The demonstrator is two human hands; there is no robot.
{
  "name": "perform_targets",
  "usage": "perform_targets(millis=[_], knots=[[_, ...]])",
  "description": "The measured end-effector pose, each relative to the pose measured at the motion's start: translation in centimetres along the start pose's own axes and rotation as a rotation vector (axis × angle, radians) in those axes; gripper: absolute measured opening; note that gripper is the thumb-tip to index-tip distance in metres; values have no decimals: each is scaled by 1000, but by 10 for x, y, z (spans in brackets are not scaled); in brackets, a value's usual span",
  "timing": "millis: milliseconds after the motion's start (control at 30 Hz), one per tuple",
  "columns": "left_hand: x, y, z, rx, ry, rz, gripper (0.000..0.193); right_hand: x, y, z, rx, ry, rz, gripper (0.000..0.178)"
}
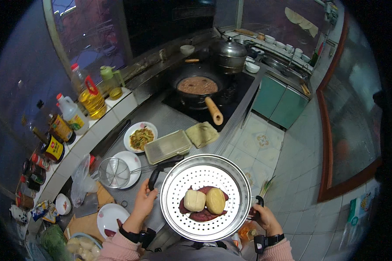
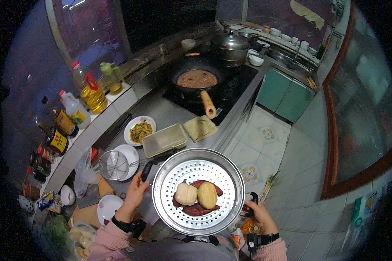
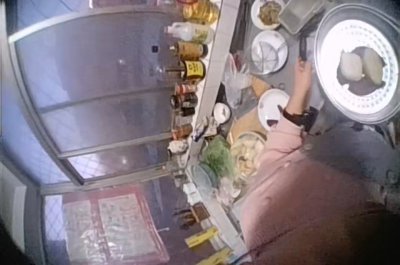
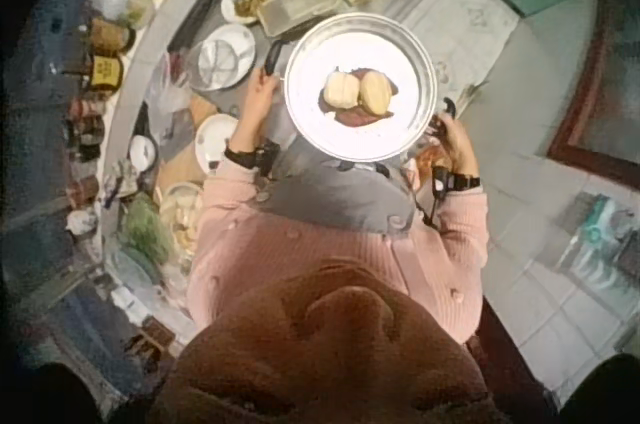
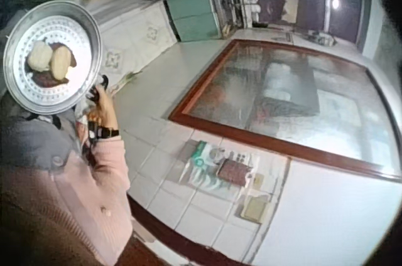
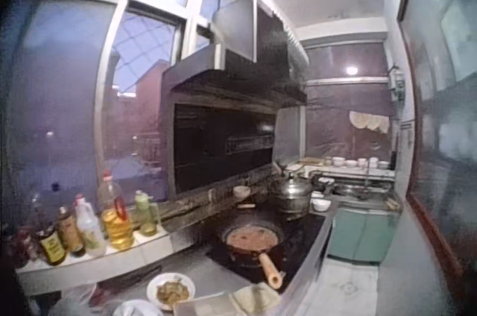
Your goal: The person washes a white bowl and chopsticks at the sink, then returns to the stove to stir a pot of boiling liquid. They place sweet potatoes and peeled potatoes into a steamer basket and set it on the pot to steam.
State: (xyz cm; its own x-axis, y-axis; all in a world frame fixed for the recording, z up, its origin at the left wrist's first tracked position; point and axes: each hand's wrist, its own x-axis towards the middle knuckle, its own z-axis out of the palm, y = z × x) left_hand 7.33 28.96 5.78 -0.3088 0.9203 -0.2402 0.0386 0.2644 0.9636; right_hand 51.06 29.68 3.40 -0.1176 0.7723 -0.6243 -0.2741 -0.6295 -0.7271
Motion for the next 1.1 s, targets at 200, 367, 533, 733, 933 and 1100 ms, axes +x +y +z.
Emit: perform_targets(millis=[200, 367, 533, 733, 933, 1100], knots=[[35, 22, 119, -4, -100, 40, 57, -6, -41, -82, 32, 22, -38, 21], [80, 38, 224, -51, -152, -6, 61, 0, -77, -144, 191, 106, 5, 22], [127, 64, 307, 22, -197, 43, 62, 6, -112, -186, 242, 51, 16, 18], [200, 96, 394, 100, -262, 141, 65, 43, -151, -211, 419, 260, -100, 14], [286, 148, 472, 99, -363, 245, 69, 95, -212, -237, 456, 331, -208, 11], [358, 217, 534, 103, -408, 275, 69, 150, -285, -239, 544, 343, -251, 9]])
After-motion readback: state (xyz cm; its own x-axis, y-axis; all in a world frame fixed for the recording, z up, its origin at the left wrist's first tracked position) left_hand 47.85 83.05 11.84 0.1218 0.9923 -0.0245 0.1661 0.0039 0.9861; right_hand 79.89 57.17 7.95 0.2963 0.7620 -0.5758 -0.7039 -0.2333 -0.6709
